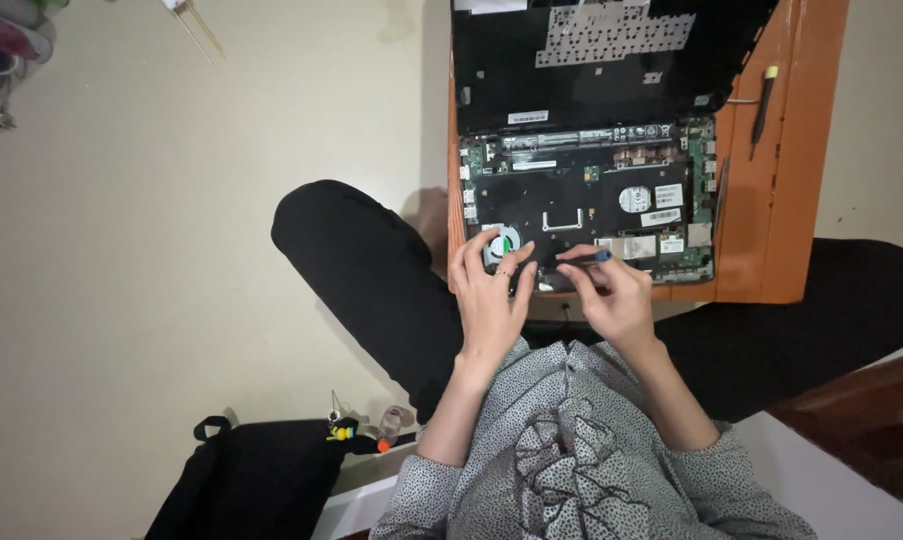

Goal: Repairing the internal hardware of a laptop by manipulating cables and components.

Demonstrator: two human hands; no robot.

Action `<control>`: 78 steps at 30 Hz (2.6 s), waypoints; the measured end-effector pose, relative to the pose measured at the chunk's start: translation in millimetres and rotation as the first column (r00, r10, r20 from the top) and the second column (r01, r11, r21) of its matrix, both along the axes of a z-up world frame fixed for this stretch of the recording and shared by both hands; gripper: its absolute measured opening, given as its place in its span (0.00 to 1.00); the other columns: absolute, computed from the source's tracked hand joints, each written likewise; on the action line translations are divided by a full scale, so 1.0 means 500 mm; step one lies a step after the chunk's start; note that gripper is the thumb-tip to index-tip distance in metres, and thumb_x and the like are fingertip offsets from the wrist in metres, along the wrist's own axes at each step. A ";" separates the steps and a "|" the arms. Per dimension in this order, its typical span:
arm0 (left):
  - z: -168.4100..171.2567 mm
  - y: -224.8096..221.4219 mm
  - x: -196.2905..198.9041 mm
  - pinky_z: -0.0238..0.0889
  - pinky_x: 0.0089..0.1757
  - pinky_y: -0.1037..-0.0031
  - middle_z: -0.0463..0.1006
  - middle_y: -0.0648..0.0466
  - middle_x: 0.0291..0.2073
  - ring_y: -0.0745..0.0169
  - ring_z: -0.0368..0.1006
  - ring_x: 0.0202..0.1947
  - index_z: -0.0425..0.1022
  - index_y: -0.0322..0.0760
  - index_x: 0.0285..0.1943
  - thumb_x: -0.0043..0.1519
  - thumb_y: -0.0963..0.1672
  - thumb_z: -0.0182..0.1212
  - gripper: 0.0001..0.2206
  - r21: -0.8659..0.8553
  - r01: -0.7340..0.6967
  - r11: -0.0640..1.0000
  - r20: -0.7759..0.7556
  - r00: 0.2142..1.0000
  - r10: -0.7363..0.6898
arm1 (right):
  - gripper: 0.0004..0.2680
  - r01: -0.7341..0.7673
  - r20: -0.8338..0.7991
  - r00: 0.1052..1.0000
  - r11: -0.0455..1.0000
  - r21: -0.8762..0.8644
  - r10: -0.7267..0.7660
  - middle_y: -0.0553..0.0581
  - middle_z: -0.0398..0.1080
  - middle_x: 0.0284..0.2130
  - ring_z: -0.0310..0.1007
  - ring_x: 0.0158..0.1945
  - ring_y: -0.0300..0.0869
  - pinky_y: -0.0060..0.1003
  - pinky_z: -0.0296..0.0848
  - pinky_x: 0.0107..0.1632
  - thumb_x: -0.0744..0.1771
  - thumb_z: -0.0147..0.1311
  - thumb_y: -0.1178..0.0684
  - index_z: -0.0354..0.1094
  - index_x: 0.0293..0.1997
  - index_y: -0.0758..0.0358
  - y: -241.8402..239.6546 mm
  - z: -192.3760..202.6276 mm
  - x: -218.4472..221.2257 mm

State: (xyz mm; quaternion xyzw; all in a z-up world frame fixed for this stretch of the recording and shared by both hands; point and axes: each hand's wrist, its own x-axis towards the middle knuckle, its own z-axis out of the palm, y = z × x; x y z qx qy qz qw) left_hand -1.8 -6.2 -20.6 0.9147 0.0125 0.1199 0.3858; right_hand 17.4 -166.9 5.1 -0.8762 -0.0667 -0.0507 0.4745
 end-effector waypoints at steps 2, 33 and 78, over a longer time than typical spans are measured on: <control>-0.001 -0.004 0.003 0.53 0.59 0.49 0.65 0.51 0.58 0.42 0.56 0.62 0.79 0.55 0.52 0.63 0.47 0.62 0.10 -0.007 -0.039 0.999 -0.003 0.999 0.039 | 0.06 -0.010 -0.007 1.000 1.000 -0.015 0.010 0.54 0.81 0.32 0.82 0.38 0.48 0.38 0.80 0.43 0.64 0.67 0.63 0.80 0.41 0.61 -0.005 -0.001 -0.001; -0.013 -0.024 0.004 0.55 0.58 0.55 0.71 0.62 0.54 0.48 0.61 0.60 0.81 0.58 0.35 0.52 0.48 0.73 0.06 -0.113 -0.143 0.983 0.091 0.984 0.154 | 0.07 -0.323 0.014 0.946 0.946 -0.043 0.323 0.58 0.78 0.34 0.78 0.38 0.54 0.46 0.75 0.45 0.64 0.66 0.60 0.76 0.44 0.62 -0.011 0.072 0.054; -0.014 -0.028 -0.001 0.57 0.56 0.63 0.72 0.64 0.59 0.50 0.60 0.62 0.81 0.58 0.41 0.50 0.51 0.73 0.11 -0.066 -0.139 0.988 0.135 0.980 0.147 | 0.02 -0.330 0.122 0.923 0.915 -0.233 0.364 0.48 0.79 0.39 0.76 0.47 0.49 0.39 0.69 0.50 0.66 0.66 0.52 0.80 0.37 0.54 -0.033 0.048 0.059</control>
